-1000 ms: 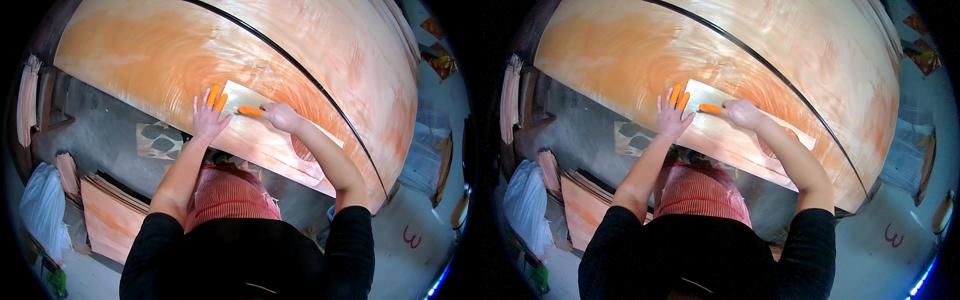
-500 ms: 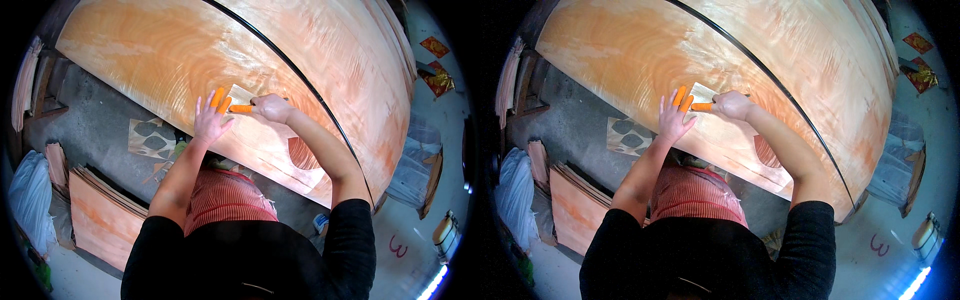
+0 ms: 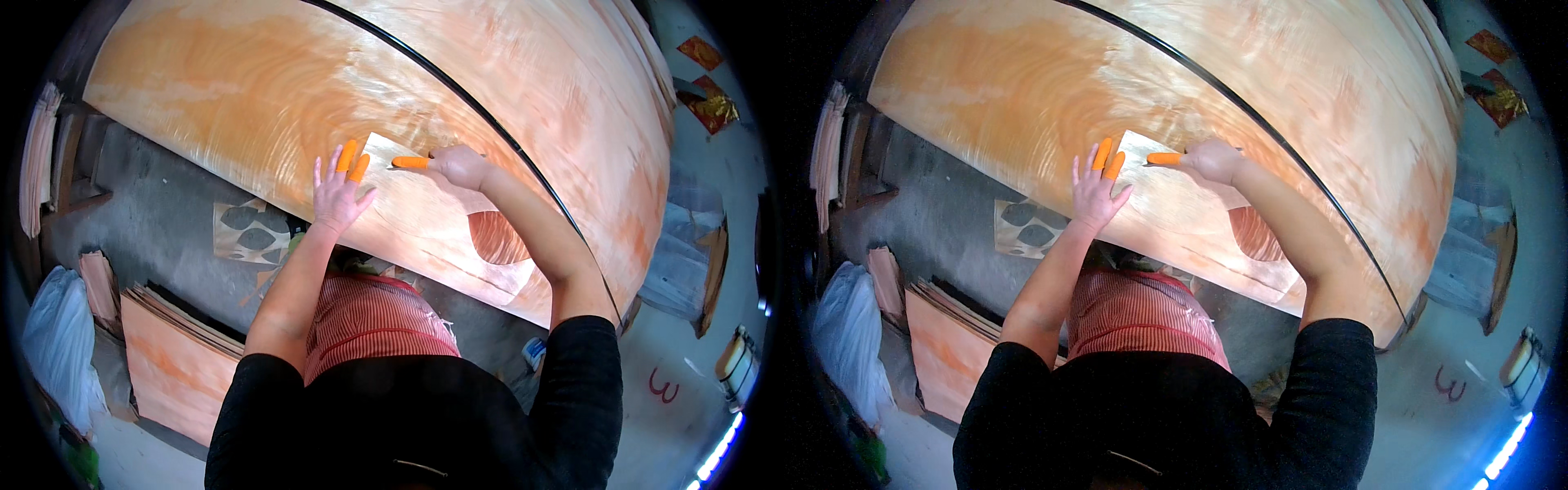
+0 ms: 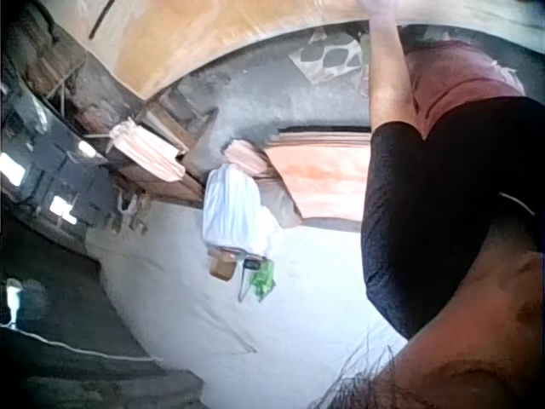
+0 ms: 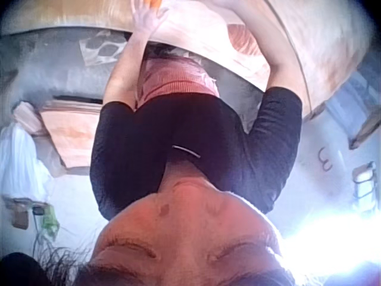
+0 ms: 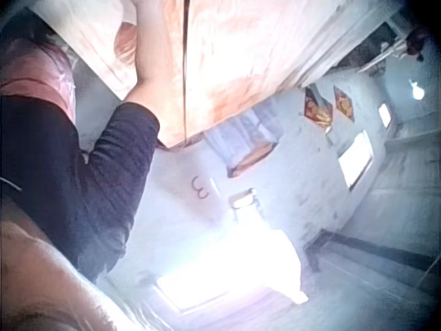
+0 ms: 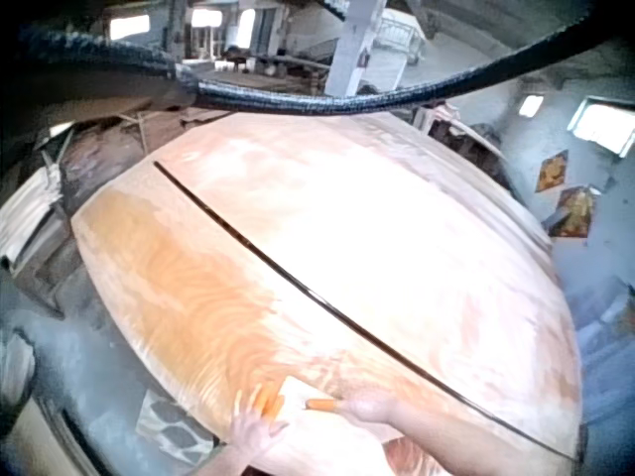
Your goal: The person repairs a large wooden panel by cutting a thin veneer patch to fit a hole, applying glue, and pressing it into place. They then apply a finish to the panel using a brush and handle the large sheet by lifting and moving it.
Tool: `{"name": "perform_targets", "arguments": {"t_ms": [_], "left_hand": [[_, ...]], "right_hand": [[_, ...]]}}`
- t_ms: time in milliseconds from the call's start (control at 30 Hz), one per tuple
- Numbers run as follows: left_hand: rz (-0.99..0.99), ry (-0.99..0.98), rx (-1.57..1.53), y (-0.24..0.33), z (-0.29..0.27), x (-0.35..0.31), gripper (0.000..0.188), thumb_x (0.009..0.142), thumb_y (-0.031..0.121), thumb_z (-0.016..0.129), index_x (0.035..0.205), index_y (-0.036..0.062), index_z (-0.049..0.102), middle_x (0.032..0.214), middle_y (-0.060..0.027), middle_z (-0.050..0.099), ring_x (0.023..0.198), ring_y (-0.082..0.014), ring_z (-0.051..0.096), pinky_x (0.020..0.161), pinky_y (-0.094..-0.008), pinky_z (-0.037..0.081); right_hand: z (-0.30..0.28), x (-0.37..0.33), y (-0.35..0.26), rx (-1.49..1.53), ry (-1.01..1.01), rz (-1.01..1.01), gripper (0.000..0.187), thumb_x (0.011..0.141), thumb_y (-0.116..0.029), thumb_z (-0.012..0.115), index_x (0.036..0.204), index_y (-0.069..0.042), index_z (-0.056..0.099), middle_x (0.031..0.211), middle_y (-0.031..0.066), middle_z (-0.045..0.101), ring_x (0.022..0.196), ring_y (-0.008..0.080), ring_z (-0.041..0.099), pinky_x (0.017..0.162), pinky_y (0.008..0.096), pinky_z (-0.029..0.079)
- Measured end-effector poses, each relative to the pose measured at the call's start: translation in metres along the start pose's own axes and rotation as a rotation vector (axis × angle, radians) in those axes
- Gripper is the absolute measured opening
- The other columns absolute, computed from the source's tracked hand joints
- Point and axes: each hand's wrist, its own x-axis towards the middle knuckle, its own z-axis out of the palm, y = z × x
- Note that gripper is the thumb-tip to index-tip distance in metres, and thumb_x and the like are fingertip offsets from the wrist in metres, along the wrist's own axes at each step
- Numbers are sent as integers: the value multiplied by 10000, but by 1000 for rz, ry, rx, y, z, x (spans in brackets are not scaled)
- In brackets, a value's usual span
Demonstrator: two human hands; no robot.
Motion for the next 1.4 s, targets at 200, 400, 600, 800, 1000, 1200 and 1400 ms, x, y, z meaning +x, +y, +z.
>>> {"name": "perform_targets", "arguments": {"t_ms": [200,400,600,800,1000,1200,1400], "left_hand": [[6,-54,21,1,-4,0,549,686,375,591,1168,157,442,1271,-113,320,1216,-252,230,981,-499,122],[161,-176,151,16,-5,4,478,748,258,512,1187,97,412,1268,-109,324,1219,-224,228,985,-487,122],[367,-260,-15,42,19,6,453,750,167,464,1179,37,403,1229,-108,372,1205,-206,262,993,-440,163],[368,-205,-9,43,21,5,458,741,191,477,1171,46,419,1240,-101,361,1206,-189,264,996,-426,182],[363,-220,29,47,18,6,466,743,215,476,1177,54,417,1262,-91,334,1213,-177,252,1000,-424,175],[376,-221,13,52,16,7,467,732,180,474,1166,24,403,1264,-113,331,1203,-205,269,991,-445,179],[376,-253,87,56,15,7,482,754,216,455,1197,42,377,1282,-92,311,1221,-180,237,1003,-434,154]], "right_hand": [[18,-44,-16,-2,40,200,171,739,-74,442,892,-119,503,701,118,498,644,307,533,529,389,435],[29,-51,-23,10,72,323,146,749,-131,458,878,-120,525,721,115,512,655,297,534,538,388,434],[41,-57,-31,-15,88,354,205,737,-65,449,933,-111,487,762,125,501,672,302,539,546,378,446],[68,-100,-61,83,144,599,223,729,-54,445,950,-47,474,790,145,509,697,308,542,580,379,445],[111,-132,-108,169,18,952,286,729,-50,430,1012,-13,453,858,186,512,700,308,549,586,394,453],[145,-145,-161,225,107,1113,230,772,-122,438,969,-7,466,881,184,507,701,294,568,581,388,464],[159,-146,-185,304,131,1213,294,725,-145,515,976,-3,462,873,174,510,705,299,567,606,383,464]]}}
